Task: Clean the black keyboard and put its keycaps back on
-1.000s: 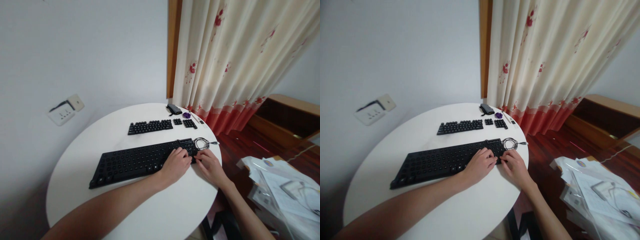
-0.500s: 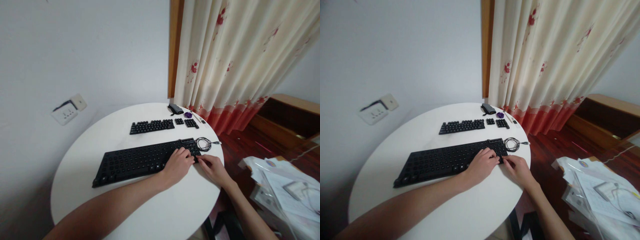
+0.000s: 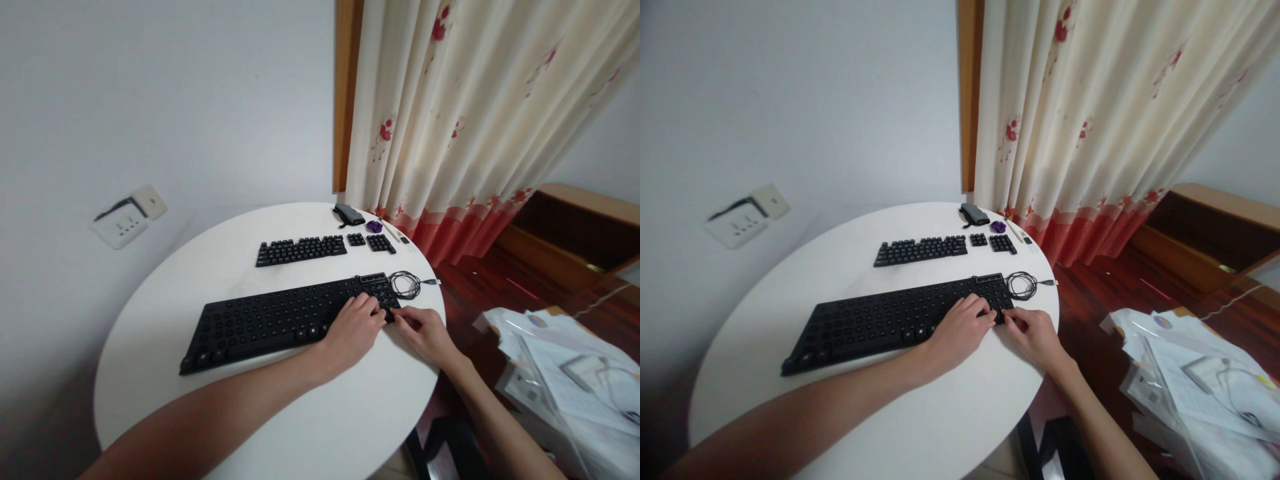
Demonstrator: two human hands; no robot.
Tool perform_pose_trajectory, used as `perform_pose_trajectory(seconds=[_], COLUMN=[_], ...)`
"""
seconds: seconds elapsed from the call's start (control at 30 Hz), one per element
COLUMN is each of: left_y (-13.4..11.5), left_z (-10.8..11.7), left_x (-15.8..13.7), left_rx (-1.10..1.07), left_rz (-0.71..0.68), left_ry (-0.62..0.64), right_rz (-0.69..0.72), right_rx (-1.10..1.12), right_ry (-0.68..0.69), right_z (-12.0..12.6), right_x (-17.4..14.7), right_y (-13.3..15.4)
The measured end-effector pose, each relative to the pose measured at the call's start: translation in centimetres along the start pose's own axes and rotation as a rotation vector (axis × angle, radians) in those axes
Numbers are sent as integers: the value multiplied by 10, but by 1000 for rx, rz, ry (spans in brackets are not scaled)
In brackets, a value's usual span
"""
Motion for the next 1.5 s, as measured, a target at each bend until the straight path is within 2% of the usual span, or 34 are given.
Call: perform_pose_trajectory(seconds=[0.57,1.13,1.33,1.5], left_y=[-1,-5,-2,-3], left_z=[1,5,13,11], left_x=[-1,-4,-3,-3], left_rx=[21,39,102,63], left_rz=[27,26,75,45], left_ry=[21,18,11,29], right_rz=[-32,-15,14,30], right_rx=[-14,-82,-149,-144], right_ry=[-4,27,-59,-78], right_z=[-3,-3,4,5], right_x=[-2,-4,-7,-8], right_y=[-6,0,4,2])
Point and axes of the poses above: each hand's wrist, its own x-axis towards the middle knuckle, its own z-axis out of the back of the hand, y = z × x, the point moved 8 cm from there along x, towards the middle knuckle, and after that the axes turned 2 degrees about -z, right-handed, at the moved point
